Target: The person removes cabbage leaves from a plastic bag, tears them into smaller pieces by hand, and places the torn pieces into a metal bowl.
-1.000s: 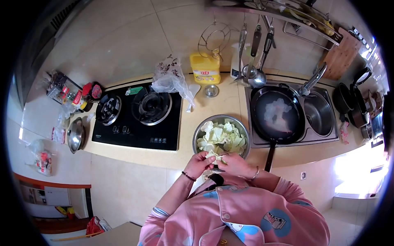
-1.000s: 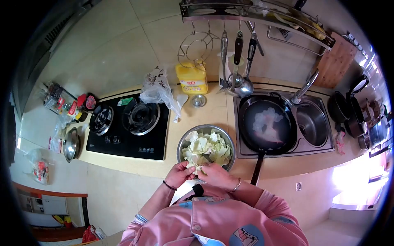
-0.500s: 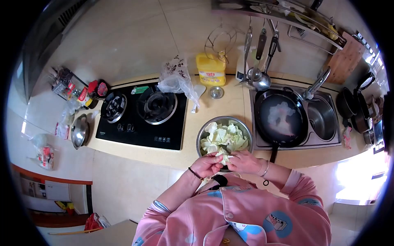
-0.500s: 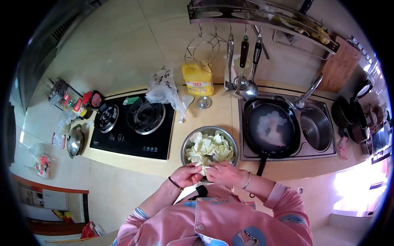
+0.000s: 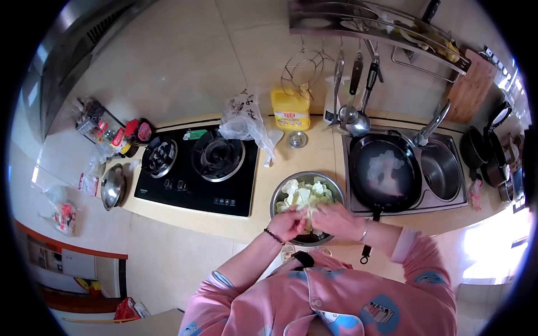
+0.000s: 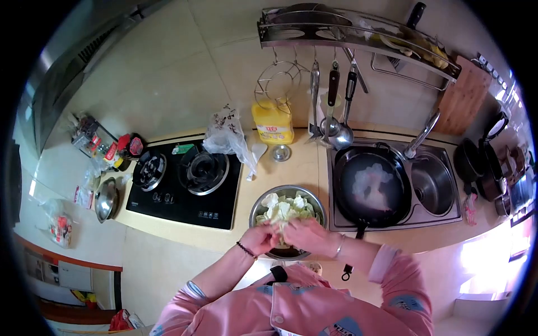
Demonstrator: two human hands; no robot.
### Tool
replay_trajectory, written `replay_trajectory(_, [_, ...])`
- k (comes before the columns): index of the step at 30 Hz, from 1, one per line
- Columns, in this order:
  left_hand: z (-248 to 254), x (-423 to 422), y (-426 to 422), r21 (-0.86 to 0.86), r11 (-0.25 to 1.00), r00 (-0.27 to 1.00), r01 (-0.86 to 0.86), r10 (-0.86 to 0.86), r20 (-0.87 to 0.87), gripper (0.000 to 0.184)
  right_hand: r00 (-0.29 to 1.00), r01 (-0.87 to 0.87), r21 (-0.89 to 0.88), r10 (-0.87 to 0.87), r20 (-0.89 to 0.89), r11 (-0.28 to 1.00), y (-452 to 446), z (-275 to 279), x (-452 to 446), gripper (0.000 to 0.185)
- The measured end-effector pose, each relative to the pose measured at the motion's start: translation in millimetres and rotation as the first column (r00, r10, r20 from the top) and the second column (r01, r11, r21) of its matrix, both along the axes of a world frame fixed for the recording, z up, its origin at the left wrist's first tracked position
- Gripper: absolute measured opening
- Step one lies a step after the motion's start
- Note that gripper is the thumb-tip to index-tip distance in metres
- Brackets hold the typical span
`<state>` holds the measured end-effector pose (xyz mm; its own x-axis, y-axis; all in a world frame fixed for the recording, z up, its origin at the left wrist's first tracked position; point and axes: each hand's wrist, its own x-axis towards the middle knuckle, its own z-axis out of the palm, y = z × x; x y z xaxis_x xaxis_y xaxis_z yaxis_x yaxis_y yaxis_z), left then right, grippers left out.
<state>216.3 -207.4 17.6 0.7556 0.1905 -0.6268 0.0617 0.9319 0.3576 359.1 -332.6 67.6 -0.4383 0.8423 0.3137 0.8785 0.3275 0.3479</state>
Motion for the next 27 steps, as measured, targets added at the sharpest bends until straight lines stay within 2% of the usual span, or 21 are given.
replay_trajectory(1, [5.4,6.3,-2.8,-0.014,0.998,0.996,-0.063,0.064,0.066,0.012,0.978,0.136,0.118,-0.114,-0.175,0.984,0.1,-15.0,-7.8,0.010])
replay_trajectory(2, [6.8,10.7,-4.7,-0.033,0.991,0.982,-0.130,0.133,0.134,0.010,0.978,0.134,0.114,-0.113,-0.173,0.984,5.1,-18.1,-14.2,0.010])
replay_trajectory(3, [2.4,11.4,-5.5,-0.039,0.990,0.981,-0.136,0.140,0.134,0.010,0.899,0.219,0.160,-0.136,-0.417,0.962,11.0,-19.5,-21.9,0.009])
replay_trajectory(4, [-3.8,10.0,-7.4,-0.054,0.986,0.981,-0.159,0.164,0.107,0.010,0.758,0.314,0.174,-0.135,-0.639,0.933,12.0,-23.3,-29.2,0.012])
replay_trajectory(5, [-8.0,8.3,-9.5,-0.066,0.982,0.980,-0.178,0.183,0.079,0.010,0.702,0.345,0.105,-0.183,-0.688,0.933,8.9,-31.3,-34.8,0.013])
replay_trajectory(6, [-10.2,6.4,-10.1,-0.068,0.982,0.980,-0.177,0.182,0.075,0.010,0.699,0.347,0.101,-0.185,-0.691,0.932,5.8,-40.5,-33.3,0.013])
replay_trajectory(8, [-10.2,0.4,-7.8,-0.259,0.965,0.997,-0.044,0.059,0.051,0.009,0.844,0.234,0.068,-0.167,-0.510,0.970,-5.4,-51.8,-23.1,0.013])
replay_trajectory(9, [-7.8,-1.9,-6.5,-0.313,0.950,0.999,0.014,-0.001,0.041,0.009,0.926,0.063,0.175,0.008,-0.379,0.983,-8.3,-48.4,-9.7,0.015])
replay_trajectory(10, [-7.0,-4.5,-3.6,-0.315,0.949,0.999,0.015,-0.004,0.038,0.009,0.924,0.066,0.174,0.005,-0.382,0.983,-9.2,-40.5,-3.3,0.015])
replay_trajectory(12, [-5.9,-9.3,2.1,-0.155,0.953,0.960,0.260,-0.238,0.147,0.012,0.850,-0.228,-0.045,0.176,-0.496,0.973,-11.8,-23.8,6.2,0.017])
replay_trajectory(13, [-5.5,-9.1,3.4,-0.064,0.926,0.916,0.372,-0.355,0.188,0.014,0.875,-0.286,-0.034,0.247,-0.415,0.957,-9.5,-17.5,7.4,0.016])
replay_trajectory(14, [-5.0,-6.6,3.7,-0.065,0.925,0.916,0.373,-0.356,0.186,0.014,0.887,-0.347,-0.025,0.319,-0.333,0.938,-7.3,-11.3,8.5,0.015])
replay_trajectory(16, [-3.1,0.0,4.2,0.119,0.882,0.889,0.457,-0.450,-0.077,0.014,0.806,-0.408,-0.223,0.234,-0.544,0.885,-4.8,-13.1,9.8,0.013])
replay_trajectory(18, [-0.5,1.1,7.3,0.204,0.868,0.892,0.453,-0.439,-0.112,0.014,0.796,-0.399,-0.174,0.245,-0.554,0.901,-1.7,-8.7,10.5,0.013])
replay_trajectory(20, [18.3,-2.3,-1.1,0.124,0.939,0.946,0.320,-0.308,-0.103,0.013,0.783,-0.393,-0.136,0.254,-0.568,0.909,-7.0,-4.6,10.3,0.014])
replay_trajectory(21, [-5.9,-9.6,12.2,-0.017,0.970,0.970,0.244,-0.245,-0.015,0.011,0.832,-0.376,-0.178,0.246,-0.498,0.910,-15.2,-3.4,9.3,0.013])
replay_trajectory(22, [-16.2,-17.4,18.4,-0.018,0.970,0.970,0.241,-0.241,-0.015,0.011,0.875,-0.356,-0.217,0.242,-0.420,0.909,-22.7,-0.7,8.8,0.012])
replay_trajectory(24, [-26.9,-25.8,28.3,0.183,0.977,0.986,-0.106,0.126,-0.106,0.011,0.868,-0.292,-0.144,0.199,-0.455,0.945,-31.6,-4.8,10.0,0.012])
replay_trajectory(25, [-14.0,-19.4,7.1,0.426,0.904,0.993,0.032,0.021,-0.120,0.016,0.947,-0.046,-0.085,0.016,-0.320,0.995,-34.9,-19.1,12.6,0.013])
replay_trajectory(26, [-14.7,-12.2,-8.0,0.595,0.757,0.952,0.270,-0.117,-0.284,0.025,0.966,0.181,0.006,-0.177,-0.187,0.983,-37.6,-26.4,14.4,0.015])
replay_trajectory(27, [-20.5,-1.4,-23.3,0.734,0.542,0.910,0.409,-0.191,-0.367,0.029,0.926,0.358,-0.089,-0.365,-0.091,0.930,-34.7,-23.6,11.4,0.021])
